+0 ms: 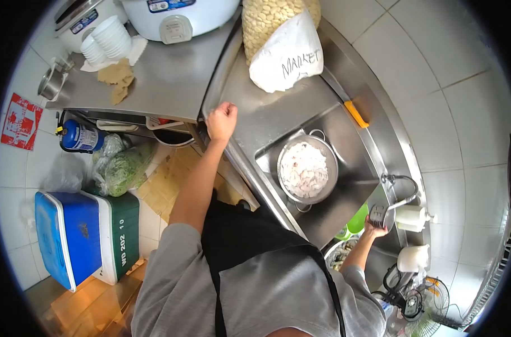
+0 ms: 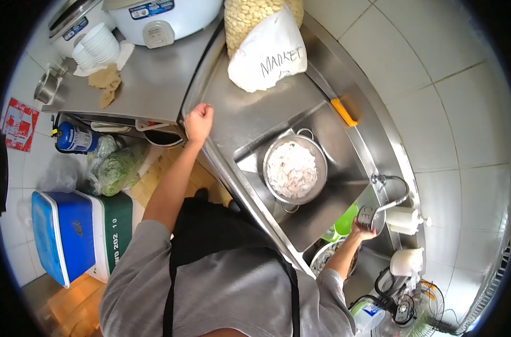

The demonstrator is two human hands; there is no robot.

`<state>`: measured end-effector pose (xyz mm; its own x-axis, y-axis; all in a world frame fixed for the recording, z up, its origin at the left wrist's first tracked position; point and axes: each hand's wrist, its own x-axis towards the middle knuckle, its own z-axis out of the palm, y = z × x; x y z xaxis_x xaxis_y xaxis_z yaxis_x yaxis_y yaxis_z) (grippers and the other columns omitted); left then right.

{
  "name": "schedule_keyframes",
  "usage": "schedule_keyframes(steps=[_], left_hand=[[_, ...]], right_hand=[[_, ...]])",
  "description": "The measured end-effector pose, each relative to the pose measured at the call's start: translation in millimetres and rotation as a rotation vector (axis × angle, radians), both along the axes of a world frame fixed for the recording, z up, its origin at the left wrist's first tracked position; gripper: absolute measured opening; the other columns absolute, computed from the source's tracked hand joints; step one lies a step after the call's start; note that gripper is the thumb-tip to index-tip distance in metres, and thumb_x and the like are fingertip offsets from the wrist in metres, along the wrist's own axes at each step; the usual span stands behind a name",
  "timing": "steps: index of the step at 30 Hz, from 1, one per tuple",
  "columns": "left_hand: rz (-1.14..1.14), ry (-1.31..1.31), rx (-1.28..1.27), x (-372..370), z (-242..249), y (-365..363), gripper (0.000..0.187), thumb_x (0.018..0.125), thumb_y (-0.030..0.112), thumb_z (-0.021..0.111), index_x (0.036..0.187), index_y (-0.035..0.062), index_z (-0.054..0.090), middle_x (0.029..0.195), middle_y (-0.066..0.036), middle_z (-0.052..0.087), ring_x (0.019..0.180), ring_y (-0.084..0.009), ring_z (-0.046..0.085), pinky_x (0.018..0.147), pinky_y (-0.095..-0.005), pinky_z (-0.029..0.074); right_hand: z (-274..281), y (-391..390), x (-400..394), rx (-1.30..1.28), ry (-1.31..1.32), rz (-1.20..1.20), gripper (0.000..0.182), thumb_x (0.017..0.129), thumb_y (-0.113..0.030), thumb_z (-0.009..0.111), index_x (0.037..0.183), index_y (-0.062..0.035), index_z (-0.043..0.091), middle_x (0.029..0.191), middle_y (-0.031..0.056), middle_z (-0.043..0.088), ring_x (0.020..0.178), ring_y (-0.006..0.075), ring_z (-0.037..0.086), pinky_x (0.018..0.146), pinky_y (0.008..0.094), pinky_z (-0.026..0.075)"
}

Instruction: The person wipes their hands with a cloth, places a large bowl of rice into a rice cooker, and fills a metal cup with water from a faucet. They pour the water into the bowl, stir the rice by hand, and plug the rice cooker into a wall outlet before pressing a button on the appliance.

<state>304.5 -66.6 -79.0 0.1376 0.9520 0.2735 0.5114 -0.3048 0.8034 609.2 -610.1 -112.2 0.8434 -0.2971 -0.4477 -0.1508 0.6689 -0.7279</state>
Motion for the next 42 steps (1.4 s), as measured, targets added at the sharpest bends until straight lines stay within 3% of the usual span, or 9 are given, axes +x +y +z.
schedule_keyframes(steps=[2,5,7,11,16,19,24,30,42], left_hand=[[0.005,0.021,-0.002,-0.6,-1.9,-0.5,0.02,0.076,0.026,0.052,0.07,0.0084,0.061,0.061,-0.015,0.058,0.059,-0.0359,0.056,0.056,-0.0442,0.045],[-0.011,0.018,-0.003,-2.2,-1.1,1.2,0.019,0.075,0.025,0.052,0.07,0.0091,0.061,0.062,-0.016,0.058,0.061,-0.0372,0.056,0.057,-0.0457,0.045],[-0.03,0.029,-0.011,-3.4,-0.3,1.1,0.018,0.075,0.025,0.051,0.071,0.0095,0.061,0.063,-0.017,0.058,0.062,-0.0379,0.056,0.058,-0.0458,0.046],[-0.047,0.051,0.04,-3.9,-0.9,-3.0,0.018,0.075,0.026,0.051,0.077,0.012,0.063,0.068,-0.015,0.06,0.065,-0.0361,0.058,0.06,-0.0447,0.046],[-0.097,0.026,-0.011,-1.4,-15.8,-0.1,0.022,0.076,0.027,0.052,0.087,0.0109,0.064,0.075,-0.013,0.063,0.071,-0.0317,0.06,0.064,-0.0396,0.047],[-0.103,0.057,0.088,1.3,-10.1,-5.4,0.023,0.077,0.025,0.051,0.083,0.0078,0.064,0.071,-0.015,0.061,0.067,-0.0329,0.059,0.06,-0.0406,0.045],[-0.099,0.085,0.096,4.1,-7.1,-6.7,0.023,0.078,0.025,0.05,0.071,0.005,0.06,0.061,-0.015,0.057,0.058,-0.0362,0.054,0.053,-0.0434,0.04],[-0.082,0.06,0.124,5.1,-4.7,-8.8,0.026,0.079,0.026,0.051,0.066,0.0035,0.055,0.056,-0.013,0.053,0.054,-0.0356,0.051,0.05,-0.0443,0.037],[-0.1,0.049,0.133,4.5,-8.2,-7.5,0.024,0.079,0.025,0.051,0.068,0.004,0.056,0.056,-0.014,0.053,0.053,-0.0348,0.051,0.05,-0.0431,0.037]], right_hand=[[-0.6,1.5,-0.7,0.046,0.025,-0.073,0.065,0.062,-0.045,0.043,0.119,-0.0142,0.048,0.124,0.0073,0.046,0.115,0.029,0.041,0.082,0.0514,0.03],[-5.1,1.8,-4.3,0.053,0.007,-0.005,0.059,0.064,-0.045,0.038,0.113,-0.0156,0.053,0.116,0.0048,0.053,0.108,0.0284,0.048,0.075,0.0487,0.036],[-6.6,3.2,-5.8,0.003,0.028,-0.029,0.063,0.064,-0.047,0.037,0.118,-0.0162,0.048,0.12,0.0044,0.049,0.109,0.0267,0.045,0.078,0.0474,0.032],[1.6,8.6,-11.9,0.024,0.026,-0.039,0.064,0.064,-0.046,0.04,0.118,-0.0123,0.047,0.118,0.0065,0.05,0.107,0.0274,0.046,0.074,0.0439,0.036],[-3.1,-0.4,-15.7,-0.009,-0.057,0.059,0.067,0.065,-0.047,0.043,0.123,-0.0137,0.042,0.124,0.0069,0.045,0.109,0.0287,0.043,0.081,0.0469,0.036],[-16.6,-9.6,-7.9,0.062,-0.098,0.12,0.062,0.065,-0.048,0.044,0.117,-0.0139,0.047,0.12,0.0063,0.049,0.103,0.0274,0.047,0.077,0.0476,0.037],[-12.5,-0.4,-11.8,-0.058,0.023,-0.019,0.06,0.063,-0.051,0.046,0.114,-0.0198,0.048,0.114,0.0021,0.051,0.095,0.0239,0.049,0.068,0.0408,0.037],[7.9,8.6,-19.0,-0.04,-0.02,0.001,0.051,0.063,-0.044,0.052,0.107,-0.0187,0.048,0.11,0.0049,0.051,0.092,0.0267,0.048,0.062,0.0414,0.039],[27.5,22.4,-26.3,-0.075,0.025,0.003,0.057,0.062,-0.054,0.051,0.108,-0.0225,0.047,0.114,0.0067,0.045,0.098,0.024,0.044,0.071,0.0409,0.039]])
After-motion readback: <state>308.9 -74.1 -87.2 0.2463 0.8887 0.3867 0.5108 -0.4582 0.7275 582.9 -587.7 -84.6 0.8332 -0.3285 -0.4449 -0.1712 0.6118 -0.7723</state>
